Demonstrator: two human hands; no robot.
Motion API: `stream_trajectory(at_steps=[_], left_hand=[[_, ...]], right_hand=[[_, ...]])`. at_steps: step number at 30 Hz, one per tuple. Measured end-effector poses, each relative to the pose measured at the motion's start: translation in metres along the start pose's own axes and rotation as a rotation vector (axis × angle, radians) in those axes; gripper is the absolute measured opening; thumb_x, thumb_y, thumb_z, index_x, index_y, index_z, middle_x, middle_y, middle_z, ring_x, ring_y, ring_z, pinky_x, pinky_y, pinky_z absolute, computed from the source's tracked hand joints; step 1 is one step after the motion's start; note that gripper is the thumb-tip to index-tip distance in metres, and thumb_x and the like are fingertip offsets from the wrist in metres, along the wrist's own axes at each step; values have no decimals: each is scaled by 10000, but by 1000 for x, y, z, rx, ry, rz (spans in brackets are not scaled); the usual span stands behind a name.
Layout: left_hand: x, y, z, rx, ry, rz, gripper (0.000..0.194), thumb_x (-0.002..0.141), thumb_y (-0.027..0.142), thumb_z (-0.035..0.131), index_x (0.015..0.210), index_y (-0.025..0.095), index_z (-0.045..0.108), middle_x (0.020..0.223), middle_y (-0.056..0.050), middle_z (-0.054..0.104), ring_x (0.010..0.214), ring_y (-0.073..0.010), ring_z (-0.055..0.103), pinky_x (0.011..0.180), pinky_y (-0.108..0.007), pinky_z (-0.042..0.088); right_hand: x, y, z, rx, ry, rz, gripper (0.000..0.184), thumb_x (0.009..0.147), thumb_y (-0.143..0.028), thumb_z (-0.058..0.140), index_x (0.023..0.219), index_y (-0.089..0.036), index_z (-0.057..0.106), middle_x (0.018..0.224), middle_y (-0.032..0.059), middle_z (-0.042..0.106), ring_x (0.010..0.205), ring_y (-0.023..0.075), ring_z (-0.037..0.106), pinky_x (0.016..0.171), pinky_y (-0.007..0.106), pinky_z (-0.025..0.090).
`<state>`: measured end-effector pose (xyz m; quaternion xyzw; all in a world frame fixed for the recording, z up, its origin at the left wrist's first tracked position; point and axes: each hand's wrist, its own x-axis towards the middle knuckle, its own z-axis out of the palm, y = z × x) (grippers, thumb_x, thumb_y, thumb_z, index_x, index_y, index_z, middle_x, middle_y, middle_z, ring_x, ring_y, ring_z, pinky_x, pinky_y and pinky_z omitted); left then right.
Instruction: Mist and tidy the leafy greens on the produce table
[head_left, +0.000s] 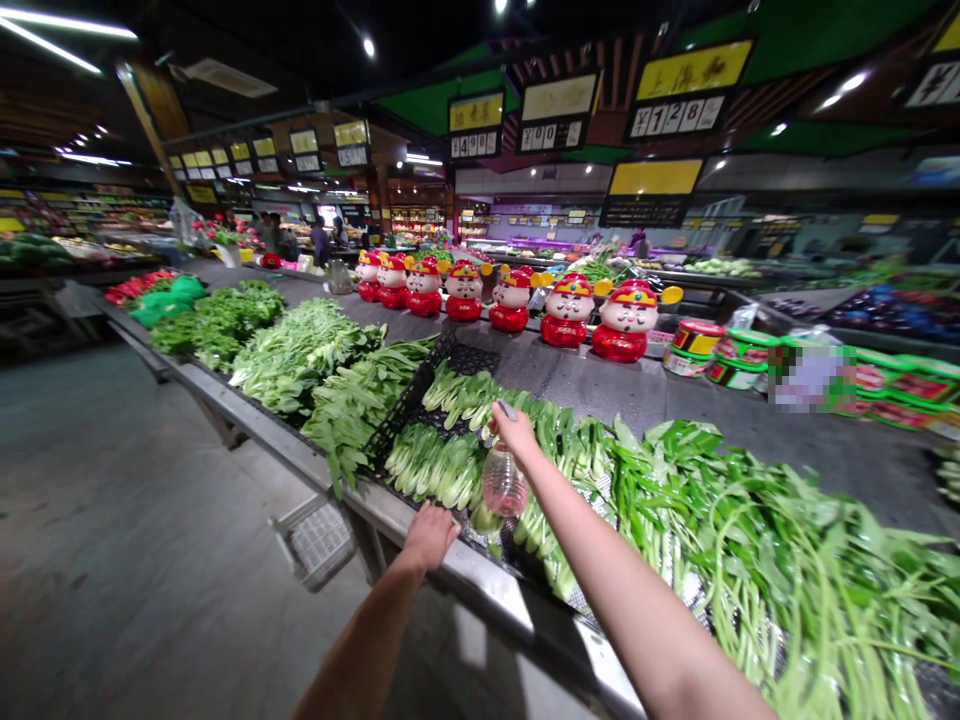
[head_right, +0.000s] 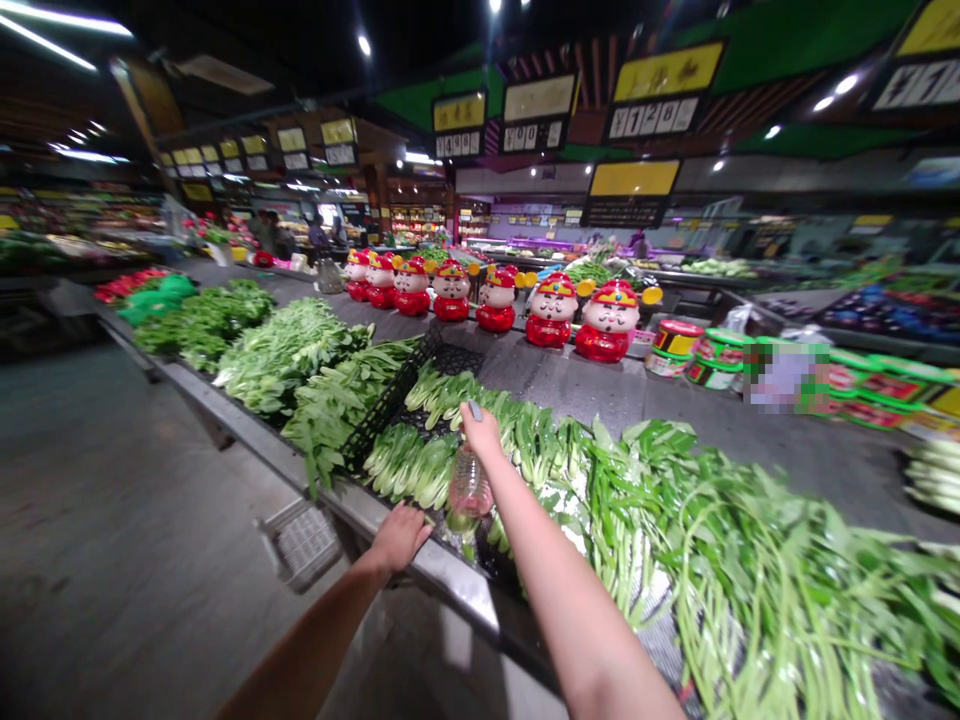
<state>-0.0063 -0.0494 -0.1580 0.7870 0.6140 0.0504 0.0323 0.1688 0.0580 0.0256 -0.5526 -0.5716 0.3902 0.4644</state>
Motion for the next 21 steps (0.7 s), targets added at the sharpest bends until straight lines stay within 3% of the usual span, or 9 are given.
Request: stream_trajectory(at_steps=[5,9,16,21], left_hand=[[1,-1,5,22,-4,-2,400,996,394,321,1017,173,654,1055,-114,704,1078,-245,597,1153,-443,262],[2,-3,8,16,-6,-2,389,997,395,334,1032,173,651,1064,-106,704,1092,-239,595,1158,-442,257],[2,-4,10,15,19,4,397,1003,403,319,1032,183,648,1080,-108,698,1107,-240,587,1159,-432,249],[2,-3,9,22,3,5,417,1002,403,305,1046,167,646,1105,-119,697,1120,-244,586,1153,-439,252]], right_hand=[[-1,5,14,152,-52,16,421,817,-617,506,636,-237,516,530,-14,581,480,158,549,507,278,439],[-9,19,15,132,-51,16,468,789,-669,511,601,-242,471,475,-33,515,450,150,514,472,270,407],[-11,8,1,219,-160,61,434,759,-641,574,683,-215,548,640,22,661,564,161,588,498,259,427],[-13,0,-5,349,-140,60,438,741,-635,635,696,-206,555,635,22,665,592,156,606,507,245,446]])
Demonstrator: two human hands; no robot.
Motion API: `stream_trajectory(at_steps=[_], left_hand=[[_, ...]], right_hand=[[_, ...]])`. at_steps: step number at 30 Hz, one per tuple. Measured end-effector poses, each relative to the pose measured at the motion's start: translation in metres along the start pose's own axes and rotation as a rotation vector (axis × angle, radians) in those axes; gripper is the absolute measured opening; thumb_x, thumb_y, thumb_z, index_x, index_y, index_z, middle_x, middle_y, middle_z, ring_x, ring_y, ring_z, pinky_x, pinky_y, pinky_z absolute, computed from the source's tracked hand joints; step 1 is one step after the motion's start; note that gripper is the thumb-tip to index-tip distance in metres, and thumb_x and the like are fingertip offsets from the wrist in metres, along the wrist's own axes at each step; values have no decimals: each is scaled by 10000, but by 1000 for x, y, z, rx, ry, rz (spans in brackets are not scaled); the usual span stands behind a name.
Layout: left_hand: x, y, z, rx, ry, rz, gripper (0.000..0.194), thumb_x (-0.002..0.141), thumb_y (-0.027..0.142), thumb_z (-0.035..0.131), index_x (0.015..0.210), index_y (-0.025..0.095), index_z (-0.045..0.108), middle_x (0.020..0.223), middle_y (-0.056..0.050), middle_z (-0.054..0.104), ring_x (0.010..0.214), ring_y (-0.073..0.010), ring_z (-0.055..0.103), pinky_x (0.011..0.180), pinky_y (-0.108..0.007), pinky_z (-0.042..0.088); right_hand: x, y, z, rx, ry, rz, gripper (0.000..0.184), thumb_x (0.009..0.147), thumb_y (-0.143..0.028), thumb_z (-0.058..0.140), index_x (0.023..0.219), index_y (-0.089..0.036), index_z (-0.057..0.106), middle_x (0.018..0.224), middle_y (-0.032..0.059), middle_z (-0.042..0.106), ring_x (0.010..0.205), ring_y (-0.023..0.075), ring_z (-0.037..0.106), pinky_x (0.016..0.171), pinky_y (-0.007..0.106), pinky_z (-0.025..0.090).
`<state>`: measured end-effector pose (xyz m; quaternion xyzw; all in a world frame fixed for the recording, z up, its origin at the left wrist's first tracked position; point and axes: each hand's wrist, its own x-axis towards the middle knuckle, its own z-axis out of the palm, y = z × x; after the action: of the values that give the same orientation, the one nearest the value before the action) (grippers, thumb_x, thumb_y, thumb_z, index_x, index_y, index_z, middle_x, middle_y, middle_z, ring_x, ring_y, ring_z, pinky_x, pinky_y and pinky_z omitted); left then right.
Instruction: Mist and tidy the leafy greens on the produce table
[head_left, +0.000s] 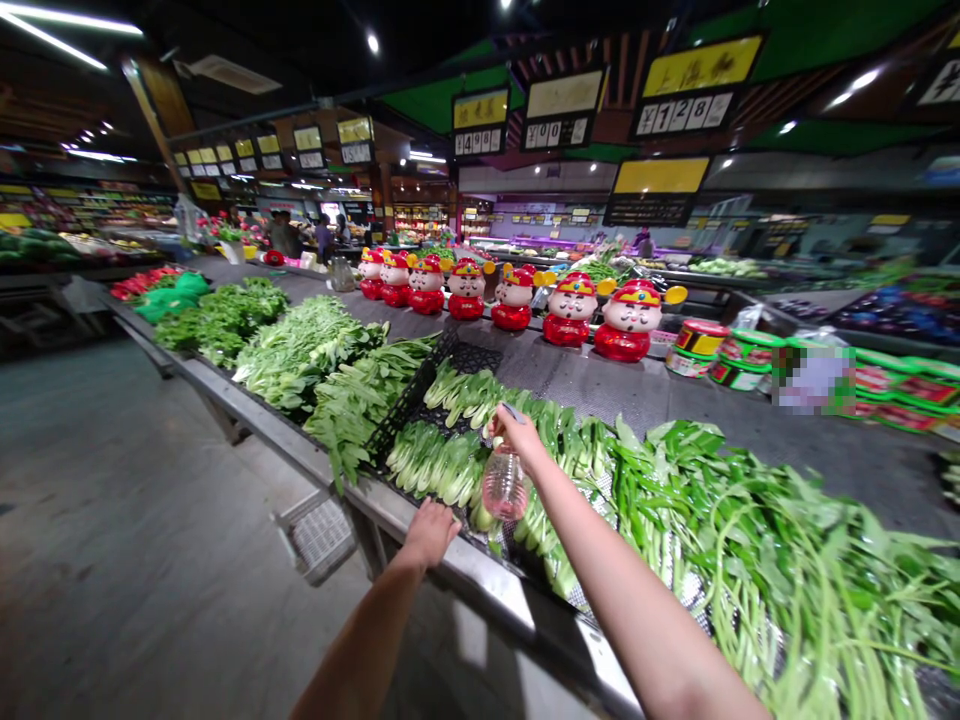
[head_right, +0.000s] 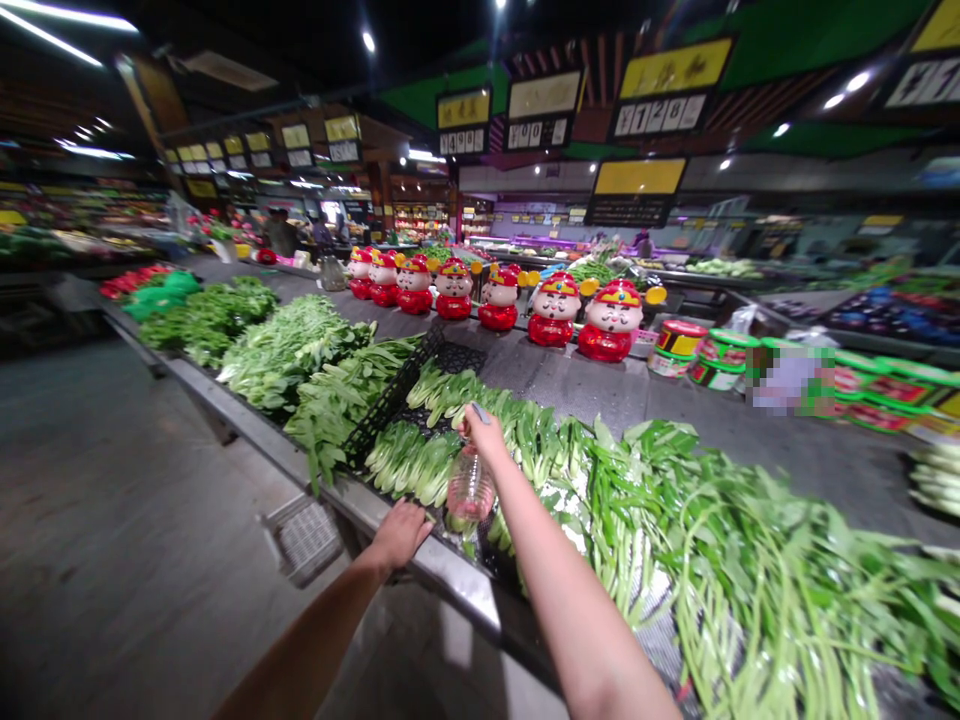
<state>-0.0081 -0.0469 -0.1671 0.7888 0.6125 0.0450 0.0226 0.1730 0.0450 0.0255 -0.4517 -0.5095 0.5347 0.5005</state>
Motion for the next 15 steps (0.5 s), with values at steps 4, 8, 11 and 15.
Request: stream_trajectory(at_steps=[4,8,11,15], left_hand=[[0,1,-3,21,-27,5,432,1005,403,287,1058,167,644,1114,-114,703,1125,-241,592,1159,-431,249],[0,2,-5,36,-45,0,440,1008,404,274,1069,172,643,1102,-111,708,1120,-239,602,1165,-426,245],[0,2,-6,34,-57,4,445,1006,403,278,1068,164,648,1097,-118,707,1116,-239,604,1167,-423,245],[2,1,-9,3,-56,13,438,999,409,310,1070,157,661,1139,-129,702,1161,-247,589,1172,-429,245]], right_hand=[[-7,4,-3,63,33,112,423,768,-591,664,658,-210,517,517,-29,578,456,117,531,426,223,387],[-13,6,-9,53,81,155,390,818,-514,668,625,-217,505,463,-47,528,402,107,485,407,225,375],[-18,2,-19,56,22,159,349,851,-483,651,650,-214,555,560,-7,620,503,132,578,480,239,451],[-30,-5,-38,6,-116,180,348,867,-539,615,770,-205,633,796,52,721,733,179,675,527,248,498]])
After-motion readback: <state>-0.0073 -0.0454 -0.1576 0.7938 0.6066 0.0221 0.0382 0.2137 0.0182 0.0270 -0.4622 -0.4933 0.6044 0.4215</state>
